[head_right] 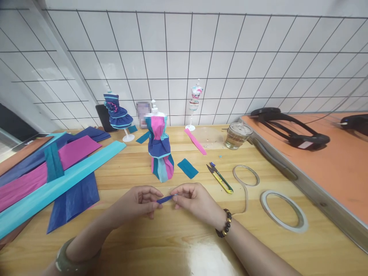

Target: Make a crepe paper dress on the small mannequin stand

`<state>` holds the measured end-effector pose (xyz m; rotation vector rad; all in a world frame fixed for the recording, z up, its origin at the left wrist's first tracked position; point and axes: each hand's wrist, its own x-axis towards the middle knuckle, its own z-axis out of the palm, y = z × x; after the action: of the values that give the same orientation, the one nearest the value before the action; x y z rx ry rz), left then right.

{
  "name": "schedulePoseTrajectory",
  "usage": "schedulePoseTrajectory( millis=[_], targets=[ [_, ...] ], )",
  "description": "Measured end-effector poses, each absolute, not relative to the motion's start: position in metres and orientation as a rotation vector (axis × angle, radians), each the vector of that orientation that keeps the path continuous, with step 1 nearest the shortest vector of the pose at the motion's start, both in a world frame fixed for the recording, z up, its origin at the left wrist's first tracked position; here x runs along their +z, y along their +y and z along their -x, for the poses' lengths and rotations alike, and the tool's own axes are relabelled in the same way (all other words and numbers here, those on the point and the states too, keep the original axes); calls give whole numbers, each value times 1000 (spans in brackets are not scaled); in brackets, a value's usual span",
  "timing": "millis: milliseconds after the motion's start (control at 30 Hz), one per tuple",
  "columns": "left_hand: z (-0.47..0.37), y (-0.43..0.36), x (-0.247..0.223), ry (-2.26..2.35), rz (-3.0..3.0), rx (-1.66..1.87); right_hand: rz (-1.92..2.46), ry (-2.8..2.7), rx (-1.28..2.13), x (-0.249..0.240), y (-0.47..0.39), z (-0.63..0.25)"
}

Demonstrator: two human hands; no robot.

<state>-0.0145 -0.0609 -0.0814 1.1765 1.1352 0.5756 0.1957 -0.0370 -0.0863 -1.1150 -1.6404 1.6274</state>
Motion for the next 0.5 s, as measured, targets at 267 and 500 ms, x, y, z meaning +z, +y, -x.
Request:
schedulePoseTrajectory(
  millis=[267, 500],
  targets=[
    [14, -59, -84, 1144, -1220, 711, 1137, -1480, 1703, -89, -35, -198],
    [15, -59, -80, 1173, -1180, 802, 1018, -1306, 1782, -93, -35, -198]
  ],
)
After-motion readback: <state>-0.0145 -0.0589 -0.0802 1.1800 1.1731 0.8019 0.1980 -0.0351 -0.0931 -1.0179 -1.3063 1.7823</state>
